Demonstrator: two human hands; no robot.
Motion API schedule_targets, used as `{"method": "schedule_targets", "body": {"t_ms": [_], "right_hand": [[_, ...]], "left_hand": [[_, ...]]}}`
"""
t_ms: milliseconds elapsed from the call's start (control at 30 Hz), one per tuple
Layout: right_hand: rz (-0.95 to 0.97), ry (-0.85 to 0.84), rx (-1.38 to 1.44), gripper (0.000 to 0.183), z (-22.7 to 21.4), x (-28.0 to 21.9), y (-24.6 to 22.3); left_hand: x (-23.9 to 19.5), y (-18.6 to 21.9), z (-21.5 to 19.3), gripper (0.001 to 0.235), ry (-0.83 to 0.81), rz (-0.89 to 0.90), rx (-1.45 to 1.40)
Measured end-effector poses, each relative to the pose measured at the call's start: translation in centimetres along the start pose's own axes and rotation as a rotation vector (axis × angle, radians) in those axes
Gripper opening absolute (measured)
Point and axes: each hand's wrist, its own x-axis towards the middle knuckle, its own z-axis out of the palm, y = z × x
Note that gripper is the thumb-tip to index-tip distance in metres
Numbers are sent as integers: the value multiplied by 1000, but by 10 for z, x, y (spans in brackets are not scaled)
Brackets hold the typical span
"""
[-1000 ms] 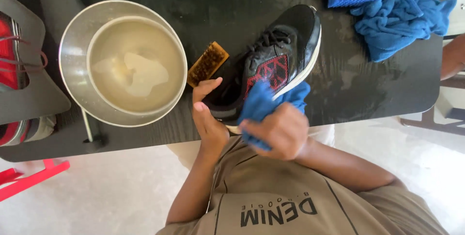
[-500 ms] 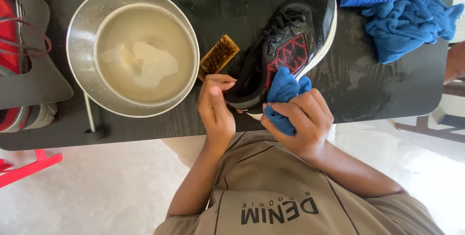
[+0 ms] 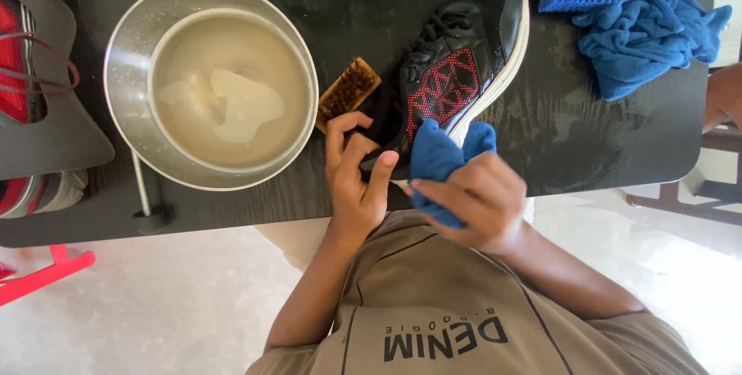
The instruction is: The person cleans a black sneaker with red accents using a blue cloth and a brush. They wipe the shoe's exterior and interior, place it on a stand, and then proceed to tie the laces.
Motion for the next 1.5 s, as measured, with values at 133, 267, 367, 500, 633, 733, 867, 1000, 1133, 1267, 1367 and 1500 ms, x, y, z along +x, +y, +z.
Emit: {"method": "schedule_targets", "body": {"t_ms": [133,267,367,500,633,733,867,1000,1133,1267,1367,1500], "right_hand": [[-16,-30,-120,8,-6,13,-1],[193,111,-359,10,-22,17,24],[179,170,-395,11,-30,7,41],[6,146,-73,16,-22,-15,36],[51,-50,-109,34,-16,-11,36],[199,137,-117,22,-16,6,44],[334,231,-258,12,-32,11,54],[406,221,-423,8,-62,15,59],[404,222,-462,15,-74,13,69],[419,197,-490,32,-65,13,56],[501,213,-29,52,-57,12,39],[550,132,662,73,-39,5,22]], "left_hand": [[-4,3,0,32,-10,-26,-22],[0,7,0,33,-32,42,36],[0,7,-1,31,-25,30,16],[7,17,-1,34,-22,29,49],[6,23,1,34,-46,-46,29],[3,26,4,35,-82,-141,-16],[-1,29,11,51,-98,-137,113],[1,35,16,73,-80,-89,272],[1,42,12,62,-101,-228,73],[-10,22,4,50,-42,-305,-239],[-23,-1,-7,57,-29,-241,-336],[-38,-15,-8,69,-69,-142,-515]]}}
